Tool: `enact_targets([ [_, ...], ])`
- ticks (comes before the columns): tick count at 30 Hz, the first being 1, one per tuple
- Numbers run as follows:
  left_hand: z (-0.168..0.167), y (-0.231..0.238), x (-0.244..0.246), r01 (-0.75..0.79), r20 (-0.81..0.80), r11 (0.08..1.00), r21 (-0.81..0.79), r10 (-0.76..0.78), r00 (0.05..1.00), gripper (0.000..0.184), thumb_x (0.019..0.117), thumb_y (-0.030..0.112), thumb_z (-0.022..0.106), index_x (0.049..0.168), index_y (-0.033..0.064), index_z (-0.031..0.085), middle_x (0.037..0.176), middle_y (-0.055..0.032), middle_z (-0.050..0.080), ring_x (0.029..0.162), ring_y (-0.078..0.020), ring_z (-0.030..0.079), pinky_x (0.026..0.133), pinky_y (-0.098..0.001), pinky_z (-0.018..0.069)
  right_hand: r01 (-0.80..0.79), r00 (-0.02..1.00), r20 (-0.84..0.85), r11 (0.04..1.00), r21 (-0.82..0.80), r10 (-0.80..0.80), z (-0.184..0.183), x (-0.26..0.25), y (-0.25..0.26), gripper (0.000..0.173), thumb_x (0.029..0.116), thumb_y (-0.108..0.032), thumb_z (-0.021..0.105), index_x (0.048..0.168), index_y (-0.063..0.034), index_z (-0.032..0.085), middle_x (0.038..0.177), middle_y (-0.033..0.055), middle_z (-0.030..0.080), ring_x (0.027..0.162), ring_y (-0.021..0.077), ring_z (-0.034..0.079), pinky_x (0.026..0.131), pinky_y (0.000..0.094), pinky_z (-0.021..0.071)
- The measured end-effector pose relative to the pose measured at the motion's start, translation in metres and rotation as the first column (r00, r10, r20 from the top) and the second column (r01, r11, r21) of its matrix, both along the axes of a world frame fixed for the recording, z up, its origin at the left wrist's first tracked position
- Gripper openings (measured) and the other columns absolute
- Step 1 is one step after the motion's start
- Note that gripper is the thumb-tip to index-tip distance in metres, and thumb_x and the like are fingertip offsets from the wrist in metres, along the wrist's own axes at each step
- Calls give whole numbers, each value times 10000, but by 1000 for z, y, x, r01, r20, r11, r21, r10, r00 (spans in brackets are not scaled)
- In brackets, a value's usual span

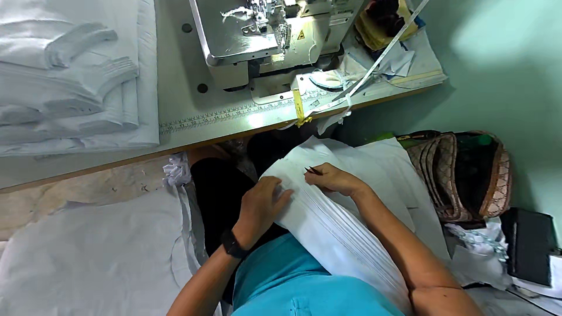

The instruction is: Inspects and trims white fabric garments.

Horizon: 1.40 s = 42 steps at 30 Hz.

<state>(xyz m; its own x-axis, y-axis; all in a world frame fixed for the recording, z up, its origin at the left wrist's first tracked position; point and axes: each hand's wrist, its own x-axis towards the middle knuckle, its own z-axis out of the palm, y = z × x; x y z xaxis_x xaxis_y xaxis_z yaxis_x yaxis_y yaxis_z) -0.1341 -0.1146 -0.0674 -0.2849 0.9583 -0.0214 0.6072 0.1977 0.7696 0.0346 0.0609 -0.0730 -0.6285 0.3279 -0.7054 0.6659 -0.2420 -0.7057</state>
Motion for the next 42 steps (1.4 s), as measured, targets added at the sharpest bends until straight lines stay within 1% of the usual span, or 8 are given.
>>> enact_targets([
  [3, 5, 39, -4, 137, 44, 850, -508, -133, 990, 386, 1006, 282, 614, 1100, -81, 704, 1124, -260, 681, 1075, -417, 662, 907, -589, 498, -19, 999, 28, 999, 28, 18, 2, -1, -4, 250, 1026, -168, 611, 787, -98, 583, 601, -80, 507, 498, -10, 444, 499, 172, 380],
  [10, -43, -13, -89, -282, 17, 914, -292, 300, 954, 249, 995, 118, 613, 1026, -124, 666, 984, -283, 675, 902, -417, 676, 823, -592, 539, 78, 997, 9, 990, 120, -80, 0, 4, -8, 234, 1051, -162, 529, 839, -100, 606, 631, -89, 518, 517, -19, 461, 504, 170, 407],
  [14, -71, -106, -185, -767, 58, 563, -309, 816, 576, 402, 1060, 182, 516, 1249, -171, 557, 1156, -352, 635, 1028, -424, 655, 942, -568, 512, 97, 994, 31, 980, 172, -104, -1, 2, -8, 258, 1044, -154, 532, 793, -137, 590, 591, -117, 505, 485, -33, 452, 480, 162, 402],
  [17, -76, -167, -238, -978, 259, 170, -122, 957, 134, 364, 1061, 173, 483, 1258, -131, 500, 1045, -135, 595, 851, -105, 631, 835, -294, 557, 116, 992, 23, 979, 168, -121, -3, 0, -7, 287, 1036, -137, 530, 753, -161, 563, 560, -124, 500, 455, -41, 443, 450, 145, 383],
  [24, -59, -174, -276, -983, 531, -107, 146, 847, -13, 172, 1096, 100, 429, 1127, -60, 481, 918, -45, 533, 762, -66, 648, 796, -235, 584, 119, 992, 25, 974, 191, -126, -2, -1, -10, 270, 1047, -141, 528, 784, -148, 586, 566, -124, 519, 464, -49, 471, 454, 131, 400],
  [28, -77, -151, -271, -986, 387, 164, -9, 910, 147, 313, 1079, 134, 451, 1251, -126, 485, 1090, -144, 586, 924, -119, 663, 888, -271, 562, 53, 998, 34, 976, 210, -61, 4, 3, -10, 167, 1037, -142, 547, 890, -102, 613, 634, -118, 509, 509, -51, 453, 497, 138, 396],
  [34, -53, -66, -171, -455, 155, 820, -348, 529, 835, 399, 1058, 151, 545, 1372, -94, 527, 1347, -318, 578, 1175, -419, 612, 996, -565, 478, -61, 961, 273, 993, 100, 32, 29, 35, -6, 260, 1014, -223, 643, 811, -65, 604, 596, -55, 504, 476, 26, 453, 488, 213, 412],
  [42, -43, 24, -38, 170, 656, 930, -325, 92, 749, 714, 883, 254, 773, 1477, 1, 468, 1223, -167, 676, 1043, -179, 686, 942, -390, 565, 400, 907, -47, 893, -207, -418, 35, 27, -38, 229, 786, 7, 699, 974, -111, 640, 718, -78, 691, 618, 11, 660, 603, 185, 580],
])
